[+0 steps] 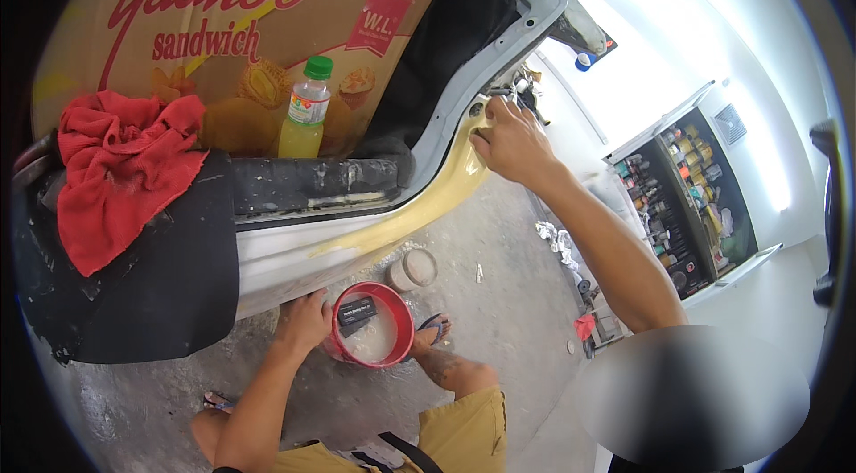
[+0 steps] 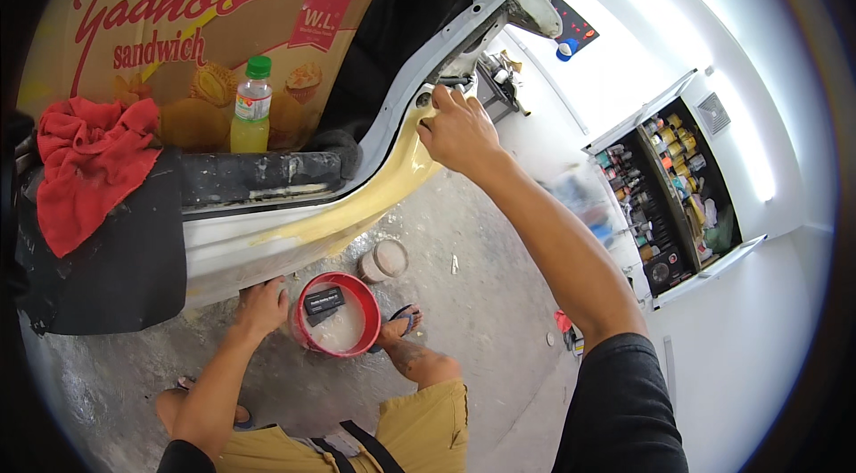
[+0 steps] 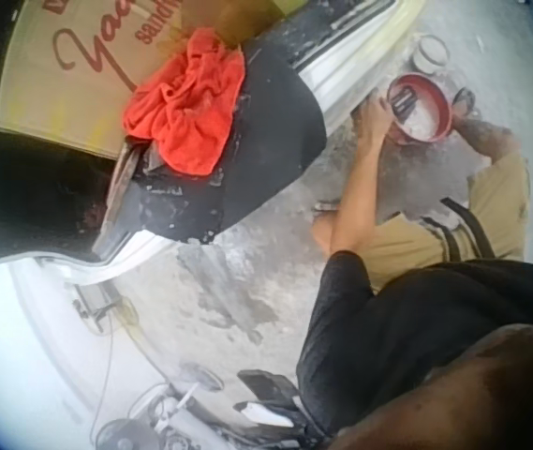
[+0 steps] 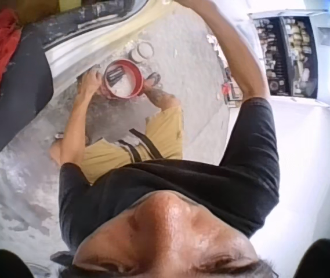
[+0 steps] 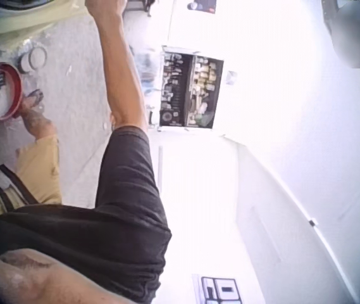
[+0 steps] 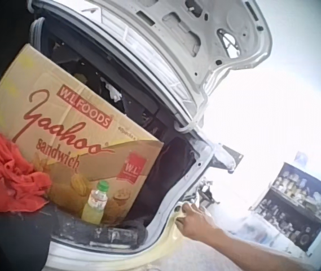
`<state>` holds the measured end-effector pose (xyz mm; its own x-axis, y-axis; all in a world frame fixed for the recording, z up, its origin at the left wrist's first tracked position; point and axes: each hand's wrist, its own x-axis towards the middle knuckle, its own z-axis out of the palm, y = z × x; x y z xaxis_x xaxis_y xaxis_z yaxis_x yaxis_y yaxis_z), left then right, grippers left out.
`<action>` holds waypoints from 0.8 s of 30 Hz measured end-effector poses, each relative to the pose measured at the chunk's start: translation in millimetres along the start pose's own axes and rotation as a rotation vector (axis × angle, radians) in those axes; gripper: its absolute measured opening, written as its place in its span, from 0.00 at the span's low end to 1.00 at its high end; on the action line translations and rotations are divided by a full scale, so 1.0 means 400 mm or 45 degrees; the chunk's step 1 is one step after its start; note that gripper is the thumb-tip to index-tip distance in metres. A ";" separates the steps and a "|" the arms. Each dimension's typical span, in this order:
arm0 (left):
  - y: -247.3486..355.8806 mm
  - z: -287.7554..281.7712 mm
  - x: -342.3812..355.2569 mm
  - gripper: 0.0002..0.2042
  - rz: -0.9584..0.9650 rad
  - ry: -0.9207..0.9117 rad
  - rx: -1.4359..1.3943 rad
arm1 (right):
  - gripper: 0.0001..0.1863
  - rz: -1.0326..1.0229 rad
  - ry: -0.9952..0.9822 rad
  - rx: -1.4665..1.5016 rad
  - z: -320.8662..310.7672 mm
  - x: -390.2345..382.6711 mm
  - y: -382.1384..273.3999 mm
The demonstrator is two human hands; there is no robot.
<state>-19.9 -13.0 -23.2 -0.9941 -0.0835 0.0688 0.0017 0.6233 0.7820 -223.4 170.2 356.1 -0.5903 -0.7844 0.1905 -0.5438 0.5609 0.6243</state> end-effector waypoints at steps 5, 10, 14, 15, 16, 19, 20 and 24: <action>0.003 0.003 0.001 0.21 -0.050 -0.004 -0.065 | 0.17 0.264 -0.208 0.473 0.044 -0.086 -0.088; 0.005 0.005 -0.001 0.21 -0.007 0.014 -0.040 | 0.18 0.258 -0.012 0.094 0.039 -0.058 -0.053; 0.000 0.000 -0.003 0.20 -0.013 0.064 0.023 | 0.15 0.374 -0.254 0.556 0.054 -0.093 -0.119; -0.002 0.000 -0.006 0.20 -0.009 0.054 -0.010 | 0.13 0.270 -0.190 0.609 0.063 -0.106 -0.114; -0.003 0.000 -0.006 0.20 0.010 0.053 -0.011 | 0.12 0.222 -0.132 0.445 0.055 -0.103 -0.101; -0.006 -0.002 -0.005 0.18 0.051 0.039 -0.045 | 0.12 0.058 0.153 0.117 0.035 -0.078 -0.079; -0.007 -0.003 -0.005 0.17 0.063 0.061 -0.040 | 0.13 0.190 0.080 0.326 0.040 -0.090 -0.100; -0.011 0.006 -0.009 0.18 0.072 0.086 -0.021 | 0.16 0.355 0.007 0.626 0.055 -0.120 -0.141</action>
<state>-16.4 -13.8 -28.3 -0.9828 -0.1010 0.1545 0.0603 0.6155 0.7858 -177.5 182.3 295.1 -0.7491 -0.5894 0.3023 -0.5822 0.8035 0.1239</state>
